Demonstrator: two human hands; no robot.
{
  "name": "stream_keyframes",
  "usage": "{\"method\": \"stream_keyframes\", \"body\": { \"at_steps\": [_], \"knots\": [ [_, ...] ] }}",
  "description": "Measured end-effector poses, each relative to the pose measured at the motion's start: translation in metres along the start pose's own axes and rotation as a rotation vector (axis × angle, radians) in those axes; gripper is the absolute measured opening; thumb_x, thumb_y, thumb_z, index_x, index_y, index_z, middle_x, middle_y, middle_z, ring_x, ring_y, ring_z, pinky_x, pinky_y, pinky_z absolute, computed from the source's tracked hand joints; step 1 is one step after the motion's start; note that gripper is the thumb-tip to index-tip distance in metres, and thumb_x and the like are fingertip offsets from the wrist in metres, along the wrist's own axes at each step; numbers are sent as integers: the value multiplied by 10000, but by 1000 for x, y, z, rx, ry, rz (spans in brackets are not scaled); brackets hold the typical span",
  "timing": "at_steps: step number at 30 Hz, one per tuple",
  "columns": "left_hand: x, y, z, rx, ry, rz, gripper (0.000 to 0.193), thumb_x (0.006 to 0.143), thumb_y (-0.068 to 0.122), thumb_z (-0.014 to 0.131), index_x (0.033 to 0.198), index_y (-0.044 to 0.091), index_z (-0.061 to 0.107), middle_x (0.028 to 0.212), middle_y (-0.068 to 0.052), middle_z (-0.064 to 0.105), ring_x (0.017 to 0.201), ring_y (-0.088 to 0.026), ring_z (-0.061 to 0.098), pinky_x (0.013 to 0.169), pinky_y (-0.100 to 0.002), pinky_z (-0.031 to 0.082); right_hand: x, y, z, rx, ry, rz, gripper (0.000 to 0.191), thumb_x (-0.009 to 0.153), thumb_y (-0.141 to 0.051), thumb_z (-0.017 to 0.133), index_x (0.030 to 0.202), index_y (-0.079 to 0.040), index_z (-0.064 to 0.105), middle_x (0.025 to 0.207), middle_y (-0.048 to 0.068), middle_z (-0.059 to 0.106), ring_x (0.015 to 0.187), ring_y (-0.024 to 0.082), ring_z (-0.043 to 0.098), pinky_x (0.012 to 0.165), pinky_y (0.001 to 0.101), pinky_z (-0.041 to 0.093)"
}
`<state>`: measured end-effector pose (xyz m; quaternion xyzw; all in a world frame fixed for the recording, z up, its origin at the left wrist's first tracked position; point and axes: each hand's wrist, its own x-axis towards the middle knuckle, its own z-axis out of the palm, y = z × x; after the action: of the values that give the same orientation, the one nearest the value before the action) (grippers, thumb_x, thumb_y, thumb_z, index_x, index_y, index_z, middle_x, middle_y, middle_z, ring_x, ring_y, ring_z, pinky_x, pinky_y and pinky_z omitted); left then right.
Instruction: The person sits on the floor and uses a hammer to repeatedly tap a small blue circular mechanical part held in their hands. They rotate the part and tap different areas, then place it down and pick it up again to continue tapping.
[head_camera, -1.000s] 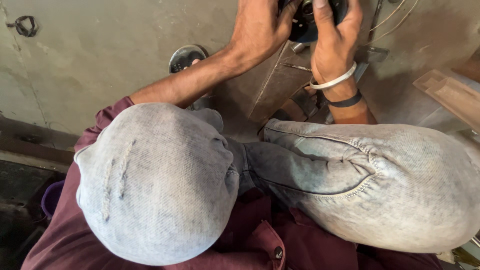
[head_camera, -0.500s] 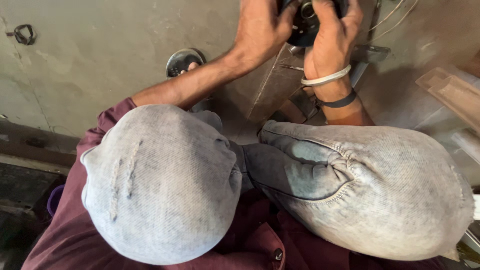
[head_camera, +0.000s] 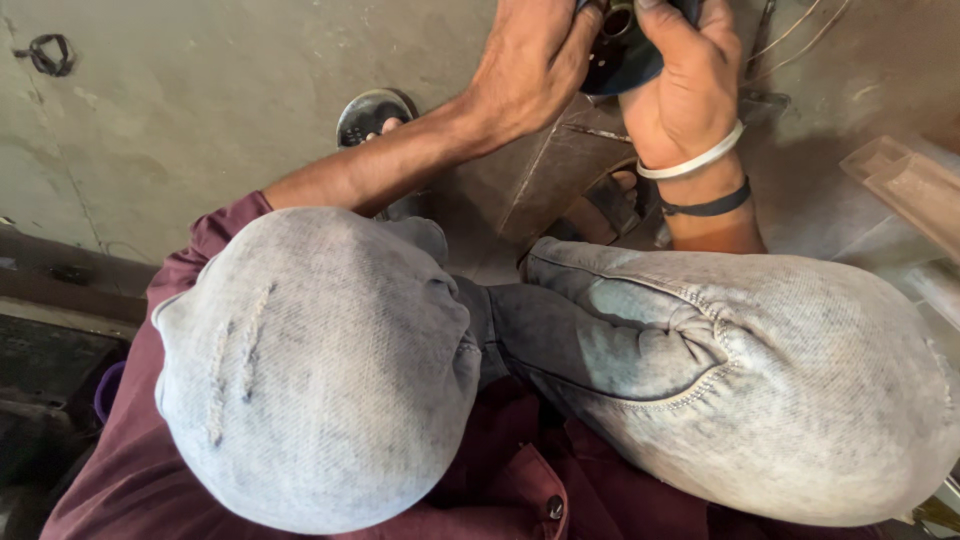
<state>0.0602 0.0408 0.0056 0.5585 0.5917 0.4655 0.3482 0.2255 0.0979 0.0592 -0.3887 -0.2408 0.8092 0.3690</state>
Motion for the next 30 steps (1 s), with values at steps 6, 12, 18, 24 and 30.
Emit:
{"method": "stream_keyframes", "body": {
  "at_steps": [6,12,18,24,30],
  "knots": [
    [1,-2,-3,-109,-115,-76,153,1106,156,610,1176,20,601,1018,-170,636,960,-354,631,853,-470,501,-2,-9,-2,32,-31,89,157,1124,48,584,1248,-17,654,1178,51,696,1114,162,655,1051,305,491],
    [-2,-6,2,-81,-76,-95,137,1089,153,610,1120,19,616,975,-155,638,927,-326,642,838,-473,504,2,-5,-4,-63,-21,43,177,1111,89,604,1239,-21,656,1193,49,693,1106,165,657,1029,309,492],
    [0,-11,8,-147,-15,-171,140,1044,139,593,1098,17,632,964,-153,663,899,-309,671,815,-443,546,6,-1,-2,-123,36,-15,148,1102,110,628,1204,9,660,1135,53,679,1036,159,628,979,306,497],
    [-6,-16,9,-160,-42,-269,151,1061,164,588,1103,24,625,945,-157,672,879,-321,685,794,-438,551,6,3,3,-156,104,-13,208,1020,112,643,1190,-5,663,1129,45,689,1054,162,654,1008,320,533],
    [-17,-27,5,-95,3,-96,181,1061,144,573,1212,46,554,1073,-203,657,1002,-392,648,882,-469,527,10,14,-13,-173,58,58,234,1020,105,634,1231,8,671,1158,73,713,1057,181,685,1008,336,558]
  ]
}}
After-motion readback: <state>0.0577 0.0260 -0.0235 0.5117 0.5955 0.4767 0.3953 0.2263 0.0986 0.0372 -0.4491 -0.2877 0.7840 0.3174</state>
